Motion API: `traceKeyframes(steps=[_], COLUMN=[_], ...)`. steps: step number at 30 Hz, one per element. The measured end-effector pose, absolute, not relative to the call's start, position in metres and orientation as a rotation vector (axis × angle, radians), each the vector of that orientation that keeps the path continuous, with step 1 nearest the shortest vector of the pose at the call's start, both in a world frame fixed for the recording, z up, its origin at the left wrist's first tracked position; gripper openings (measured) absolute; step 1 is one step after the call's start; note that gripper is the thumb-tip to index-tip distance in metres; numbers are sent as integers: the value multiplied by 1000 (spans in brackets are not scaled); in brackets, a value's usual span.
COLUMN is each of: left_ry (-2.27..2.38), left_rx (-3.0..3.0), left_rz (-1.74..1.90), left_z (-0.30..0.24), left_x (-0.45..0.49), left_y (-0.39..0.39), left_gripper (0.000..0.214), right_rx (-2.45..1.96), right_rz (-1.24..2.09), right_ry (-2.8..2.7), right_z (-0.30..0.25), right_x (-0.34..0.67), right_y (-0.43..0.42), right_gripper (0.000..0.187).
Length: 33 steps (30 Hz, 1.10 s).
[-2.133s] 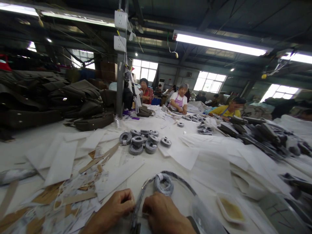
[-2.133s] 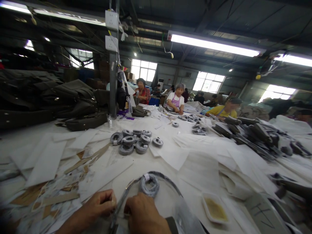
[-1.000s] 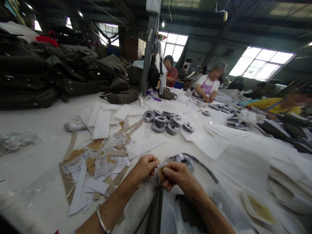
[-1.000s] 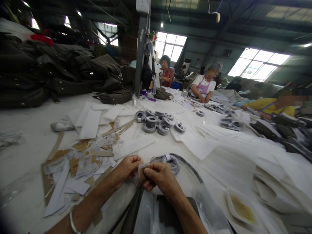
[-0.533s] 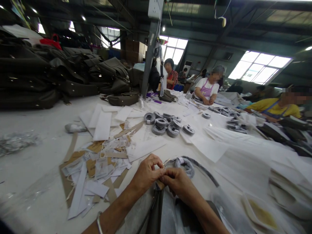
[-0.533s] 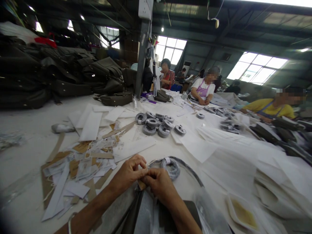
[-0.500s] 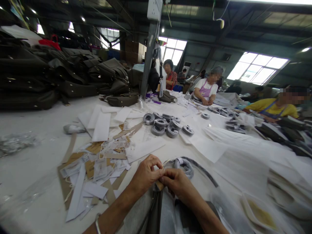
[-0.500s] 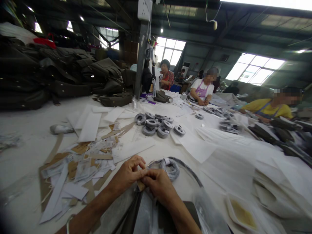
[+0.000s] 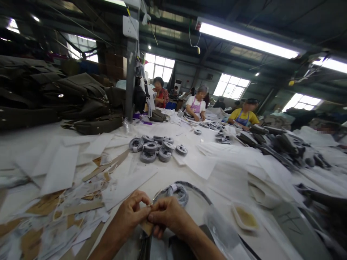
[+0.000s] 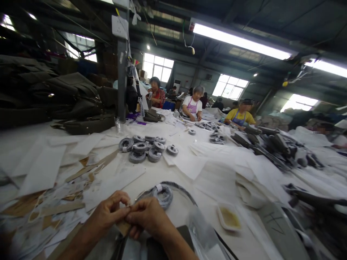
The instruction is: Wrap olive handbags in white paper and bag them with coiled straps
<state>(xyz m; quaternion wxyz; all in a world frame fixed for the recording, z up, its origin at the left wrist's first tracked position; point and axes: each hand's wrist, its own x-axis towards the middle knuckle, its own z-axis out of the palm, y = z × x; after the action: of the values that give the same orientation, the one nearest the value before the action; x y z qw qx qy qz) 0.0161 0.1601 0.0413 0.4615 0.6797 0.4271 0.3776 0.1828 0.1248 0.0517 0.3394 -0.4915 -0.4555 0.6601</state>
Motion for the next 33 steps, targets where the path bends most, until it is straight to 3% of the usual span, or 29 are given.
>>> traceKeyframes(steps=[7,12,15,22,27,33], left_ry=[1034,984,1006,1124,1072,978], left_rx=[1901,1940,1880,1310,1407,1544], left_rz=[944,927,870,707,534,546], left_z=[44,39,38,36,40,41], left_x=[18,13,8,6,7,1], left_y=[152,155,161,164,163,167], left_gripper=[13,13,13,66,47,45], right_rx=[-1347,-1296,-1325,-1326,-1250,-1270], right_rz=[1606,1632,1600,1578,1563,1575], right_ry=[-1117,-1144,-1098,-1040,-1006,-1088], right_z=[56,59,53,44,51,60], right_x=[174,173,174,177,174,172], right_y=[124,126,129,133,131,129], right_gripper=[61,53,58,61,59,61])
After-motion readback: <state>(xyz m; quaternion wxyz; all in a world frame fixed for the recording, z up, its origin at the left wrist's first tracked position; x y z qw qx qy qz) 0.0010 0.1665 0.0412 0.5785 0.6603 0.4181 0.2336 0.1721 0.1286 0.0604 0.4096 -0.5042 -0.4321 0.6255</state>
